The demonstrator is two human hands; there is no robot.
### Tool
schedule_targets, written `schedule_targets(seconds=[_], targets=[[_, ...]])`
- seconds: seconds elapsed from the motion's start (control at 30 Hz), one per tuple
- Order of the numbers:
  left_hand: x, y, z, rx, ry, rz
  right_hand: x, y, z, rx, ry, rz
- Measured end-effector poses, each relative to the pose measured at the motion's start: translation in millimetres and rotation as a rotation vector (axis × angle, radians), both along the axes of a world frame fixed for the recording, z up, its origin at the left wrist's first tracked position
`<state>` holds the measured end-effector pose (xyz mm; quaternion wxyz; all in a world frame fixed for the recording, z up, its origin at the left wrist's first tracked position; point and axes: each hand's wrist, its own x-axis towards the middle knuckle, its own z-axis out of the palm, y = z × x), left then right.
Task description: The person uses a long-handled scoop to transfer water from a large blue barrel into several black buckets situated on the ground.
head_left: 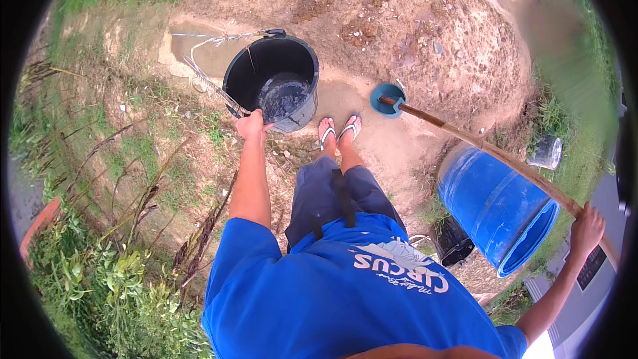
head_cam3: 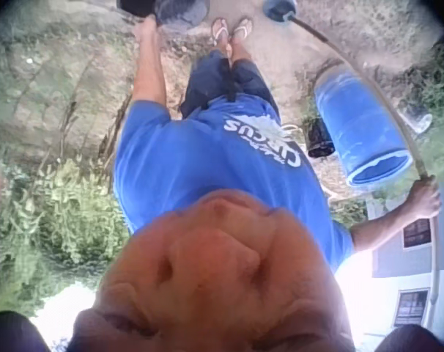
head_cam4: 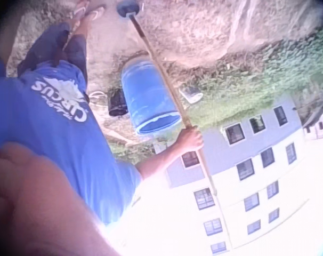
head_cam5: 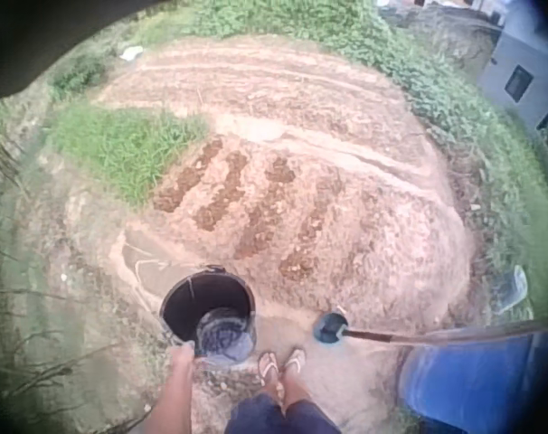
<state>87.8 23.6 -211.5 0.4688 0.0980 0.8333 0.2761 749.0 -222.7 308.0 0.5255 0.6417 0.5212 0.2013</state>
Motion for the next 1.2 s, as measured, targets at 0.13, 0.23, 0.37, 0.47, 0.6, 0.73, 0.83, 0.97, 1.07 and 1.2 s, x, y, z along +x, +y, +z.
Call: schedule_targets(seconds=[0.13, 0.23, 0.37, 0.47, 0.6, 0.73, 0.83, 0.97, 1.07, 1.2], targets=[[33, 35, 67, 0.132, 0.153, -0.16, 20, -42, -9, 0.135, 0.021, -0.022], [10, 52, 56, -0.064, 0.047, -0.321, 29, -60, -9, 0.119, 0.013, -0.044], [16, 71, 83, -0.151, 0.232, -0.582, 42, -90, -16, 0.141, 0.025, -0.066], [20, 83, 103, -0.262, 0.788, -1.004, 61, -115, -22, 0.17, 0.068, -0.155], [47, 93, 128, -0.02, 1.315, -1.263, 66, -130, -28, 0.189, 0.069, -0.166], [50, 117, 147, 0.117, 0.951, -1.379, 66, -135, -30, 0.205, 0.081, -0.213], [63, 145, 163, 0.163, 0.851, -1.498, 70, -137, -30, 0.191, 0.081, -0.238], [94, 198, 174, 0.339, 0.578, -1.347, 57, -120, -25, 0.209, 0.078, -0.222], [111, 240, 162, 0.431, 0.54, -1.406, 44, -96, -17, 0.173, 0.052, -0.227], [163, 293, 152, 0.399, 0.561, -1.513, 9, -65, -10, 0.12, 0.018, -0.365]])
